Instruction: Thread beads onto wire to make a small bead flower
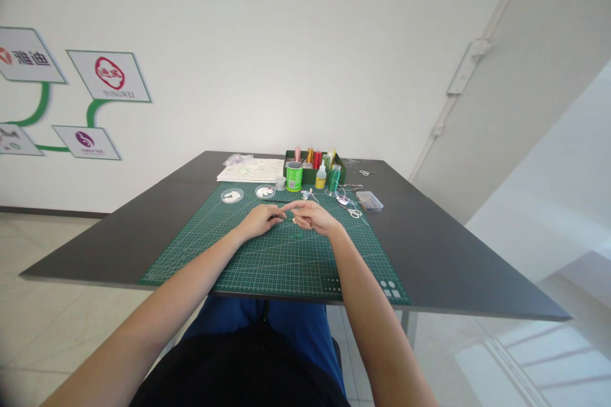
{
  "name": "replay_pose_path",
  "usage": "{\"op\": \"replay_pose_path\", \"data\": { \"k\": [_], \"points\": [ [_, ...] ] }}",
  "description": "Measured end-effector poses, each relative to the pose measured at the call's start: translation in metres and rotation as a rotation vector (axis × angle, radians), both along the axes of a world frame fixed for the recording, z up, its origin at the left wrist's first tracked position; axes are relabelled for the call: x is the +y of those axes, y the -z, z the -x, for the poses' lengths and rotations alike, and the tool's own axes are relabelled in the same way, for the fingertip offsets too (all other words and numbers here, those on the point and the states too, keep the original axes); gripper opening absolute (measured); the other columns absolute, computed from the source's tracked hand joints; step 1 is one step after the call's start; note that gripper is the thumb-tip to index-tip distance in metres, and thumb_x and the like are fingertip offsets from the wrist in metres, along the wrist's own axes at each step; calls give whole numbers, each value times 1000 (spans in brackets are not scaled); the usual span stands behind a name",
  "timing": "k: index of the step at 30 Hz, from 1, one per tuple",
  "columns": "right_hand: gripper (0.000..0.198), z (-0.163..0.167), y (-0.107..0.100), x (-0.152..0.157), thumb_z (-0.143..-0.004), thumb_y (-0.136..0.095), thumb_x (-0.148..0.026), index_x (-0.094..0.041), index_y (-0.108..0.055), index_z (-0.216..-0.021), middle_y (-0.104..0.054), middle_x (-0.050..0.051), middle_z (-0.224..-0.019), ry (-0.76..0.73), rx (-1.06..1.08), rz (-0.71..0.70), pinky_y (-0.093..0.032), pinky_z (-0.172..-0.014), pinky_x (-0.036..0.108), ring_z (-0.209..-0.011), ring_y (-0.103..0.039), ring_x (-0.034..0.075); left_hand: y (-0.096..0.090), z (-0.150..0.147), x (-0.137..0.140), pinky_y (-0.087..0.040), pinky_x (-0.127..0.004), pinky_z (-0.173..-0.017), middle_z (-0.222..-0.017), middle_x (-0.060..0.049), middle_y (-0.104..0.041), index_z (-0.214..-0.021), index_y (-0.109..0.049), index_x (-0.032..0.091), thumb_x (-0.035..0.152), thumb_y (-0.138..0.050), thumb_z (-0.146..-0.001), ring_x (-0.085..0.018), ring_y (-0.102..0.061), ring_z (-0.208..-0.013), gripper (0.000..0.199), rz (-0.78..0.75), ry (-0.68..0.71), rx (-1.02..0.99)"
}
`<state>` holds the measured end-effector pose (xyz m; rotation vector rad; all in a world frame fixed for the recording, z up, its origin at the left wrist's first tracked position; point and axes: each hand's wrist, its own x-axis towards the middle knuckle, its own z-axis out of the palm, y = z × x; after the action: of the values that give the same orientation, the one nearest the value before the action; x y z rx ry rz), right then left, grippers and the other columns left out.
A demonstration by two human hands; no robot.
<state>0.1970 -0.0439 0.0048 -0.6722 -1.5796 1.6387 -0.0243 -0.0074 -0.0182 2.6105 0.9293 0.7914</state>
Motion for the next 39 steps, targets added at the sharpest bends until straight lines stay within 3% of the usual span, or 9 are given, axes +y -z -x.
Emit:
{"op": "replay_pose_path", "data": {
  "k": [14,39],
  "points": [
    [41,-1,0,5,-83,-67,-32,-7,-70,-116,-33,-11,-38,206,-1,-30,-15,-43,25,-37,-24,7,-2,-3,-1,-49,-31,-87,-95,-5,-77,-97,-79,22,20,-65,-89,-20,-69,-89,16,29,93,-13],
    [43,-7,11,17,-81,-65,-32,-7,-69,-116,-33,-12,-38,329,-21,-60,-13,-40,23,-35,-21,6,-5,-8,-5,-48,-28,-77,-90,-6,-76,-92,-78,18,19,-70,-86,-18,-68,-81,10,131,142,-160]
  ]
}}
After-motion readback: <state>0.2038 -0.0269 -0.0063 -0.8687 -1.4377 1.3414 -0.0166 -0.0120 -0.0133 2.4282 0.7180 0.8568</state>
